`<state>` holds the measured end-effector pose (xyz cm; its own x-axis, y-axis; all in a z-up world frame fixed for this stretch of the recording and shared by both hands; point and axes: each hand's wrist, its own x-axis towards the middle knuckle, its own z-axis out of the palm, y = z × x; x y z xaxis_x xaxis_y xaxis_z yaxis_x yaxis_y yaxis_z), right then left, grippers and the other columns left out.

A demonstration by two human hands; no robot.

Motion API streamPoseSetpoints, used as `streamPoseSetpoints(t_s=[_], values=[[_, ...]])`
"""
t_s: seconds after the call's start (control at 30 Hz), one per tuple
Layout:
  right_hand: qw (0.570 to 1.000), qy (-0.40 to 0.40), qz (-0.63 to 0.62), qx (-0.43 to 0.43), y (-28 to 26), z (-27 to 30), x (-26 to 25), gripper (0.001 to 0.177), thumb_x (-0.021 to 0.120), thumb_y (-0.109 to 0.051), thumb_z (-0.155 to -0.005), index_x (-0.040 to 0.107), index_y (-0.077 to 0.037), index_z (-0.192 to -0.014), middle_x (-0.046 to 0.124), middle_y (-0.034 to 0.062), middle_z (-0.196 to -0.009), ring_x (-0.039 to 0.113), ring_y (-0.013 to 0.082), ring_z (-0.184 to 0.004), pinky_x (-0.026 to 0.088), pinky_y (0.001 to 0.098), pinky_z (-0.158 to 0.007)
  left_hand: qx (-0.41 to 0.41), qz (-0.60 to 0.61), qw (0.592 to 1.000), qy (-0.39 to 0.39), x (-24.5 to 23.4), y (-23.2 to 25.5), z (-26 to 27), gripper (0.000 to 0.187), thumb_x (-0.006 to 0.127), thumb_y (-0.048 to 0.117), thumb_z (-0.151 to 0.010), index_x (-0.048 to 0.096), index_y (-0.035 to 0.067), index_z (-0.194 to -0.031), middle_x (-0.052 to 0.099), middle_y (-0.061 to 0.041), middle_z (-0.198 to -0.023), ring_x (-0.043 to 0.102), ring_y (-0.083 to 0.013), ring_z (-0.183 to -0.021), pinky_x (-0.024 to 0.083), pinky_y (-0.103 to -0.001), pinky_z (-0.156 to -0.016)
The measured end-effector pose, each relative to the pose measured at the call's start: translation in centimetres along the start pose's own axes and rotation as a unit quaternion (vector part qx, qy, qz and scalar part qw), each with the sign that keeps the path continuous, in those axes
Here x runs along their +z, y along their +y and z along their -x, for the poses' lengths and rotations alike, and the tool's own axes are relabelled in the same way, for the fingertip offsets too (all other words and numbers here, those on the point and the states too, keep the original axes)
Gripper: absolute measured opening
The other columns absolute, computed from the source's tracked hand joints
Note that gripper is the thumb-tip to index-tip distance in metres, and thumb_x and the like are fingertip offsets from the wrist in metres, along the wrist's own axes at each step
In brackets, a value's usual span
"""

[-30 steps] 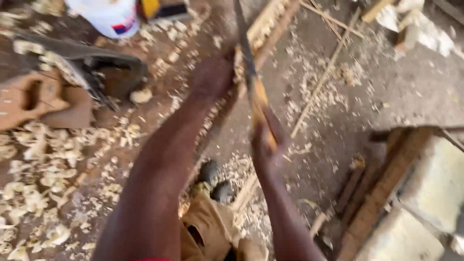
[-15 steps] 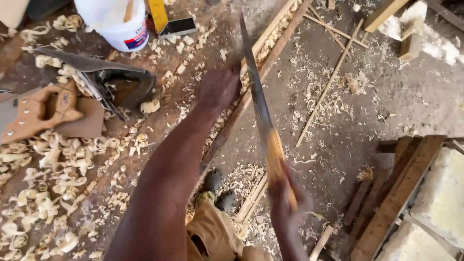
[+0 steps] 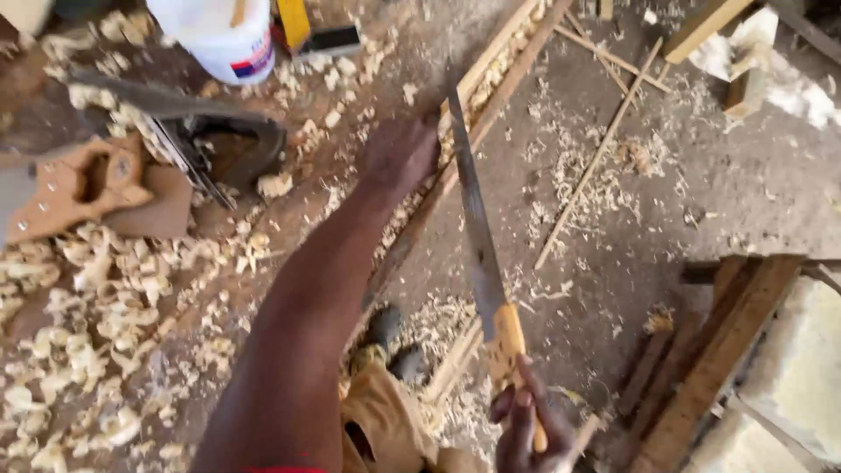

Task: Marking a wooden strip with a square, sawing it to size with a hand saw, and nailing it onto a wooden frame.

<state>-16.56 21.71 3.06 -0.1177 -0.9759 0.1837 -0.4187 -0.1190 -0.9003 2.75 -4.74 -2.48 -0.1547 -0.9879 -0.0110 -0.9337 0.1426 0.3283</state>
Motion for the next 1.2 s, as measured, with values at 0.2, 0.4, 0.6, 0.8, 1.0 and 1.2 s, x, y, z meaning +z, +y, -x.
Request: streamPoseSetpoints(t_s=[0.2,0.4,0.6,0.8,1.0,1.2], values=[[0.984,0.1,-0.053,-0.139,1.9,-14.8,8.2,0.052,0.038,-0.041,-0.095,0.058,0.004,-0.109,0.053,0.0025,-0.053,0.048,0.0072,-0.036,0.038,0.0197,-0.027,-0.102,0.16,0.98,-0.058,-4.5,2.5,-0.3,0.046,0.014,0.033,-0.093,0.047,0.013,-0.117,0.059,-0.027,-0.069,0.06,-0.0454,-0.064,0.046,-0.054,-0.055],[0.995,0.067,-0.043,0.06,0.2,-5.5,3.9,0.03,0.05,-0.024,-0.088,0.064,-0.012,-0.112,0.069,0.0158,-0.082,0.059,0.015,-0.062,0.048,0.0357,-0.061,-0.124,0.178,0.974,-0.069,-2.4,1.8,-0.1,0.06,0.001,0.055,-0.077,0.045,0.016,-0.084,0.043,-0.006,-0.056,0.04,-0.0216,-0.047,0.031,-0.035,-0.04],[0.998,0.065,-0.023,-0.014,0.6,-1.9,1.9,0.029,0.042,-0.021,-0.093,0.056,-0.005,-0.111,0.051,-0.0033,-0.045,0.047,0.0034,-0.036,0.042,0.0163,-0.04,-0.079,0.13,0.988,-0.028,-0.9,0.5,0.3,0.021,0.044,0.024,-0.096,0.052,0.01,-0.084,0.043,-0.001,-0.052,0.032,-0.0085,-0.034,0.028,-0.023,-0.024],[0.99,0.071,-0.08,-0.094,1.5,-16.2,9.4,0.048,0.038,-0.04,-0.095,0.056,-0.002,-0.116,0.052,-0.0005,-0.051,0.043,0.0044,-0.034,0.036,0.02,-0.027,0.05,-0.108,0.992,0.052,0.9,0.2,-1.9,0.053,0.048,0.005,-0.081,0.033,0.007,-0.131,0.06,-0.01,-0.106,0.057,-0.0279,-0.04,0.044,-0.041,-0.034],[0.992,0.033,-0.078,0.095,0.3,-4.0,3.0,0.036,0.049,-0.03,-0.09,0.06,-0.006,-0.114,0.05,-0.005,-0.056,0.04,0.0027,-0.047,0.034,0.0186,-0.042,-0.282,0.329,0.898,-0.073,-3.6,2.3,0.7,0.059,0.018,0.059,-0.085,0.054,0.015,-0.067,0.046,0.001,-0.05,0.044,-0.0123,-0.039,0.04,-0.03,-0.041],[0.996,0.082,-0.014,-0.013,4.0,-4.6,3.5,0.024,0.046,-0.012,-0.092,0.057,-0.008,-0.113,0.059,-0.0062,-0.056,0.055,0.0006,-0.045,0.051,0.0121,-0.043,-0.085,0.248,0.965,0.008,-1.0,1.0,0.3,0.047,0.029,0.047,-0.094,0.047,0.019,-0.06,0.041,0.003,-0.044,0.033,-0.0063,-0.029,0.026,-0.023,-0.025]])
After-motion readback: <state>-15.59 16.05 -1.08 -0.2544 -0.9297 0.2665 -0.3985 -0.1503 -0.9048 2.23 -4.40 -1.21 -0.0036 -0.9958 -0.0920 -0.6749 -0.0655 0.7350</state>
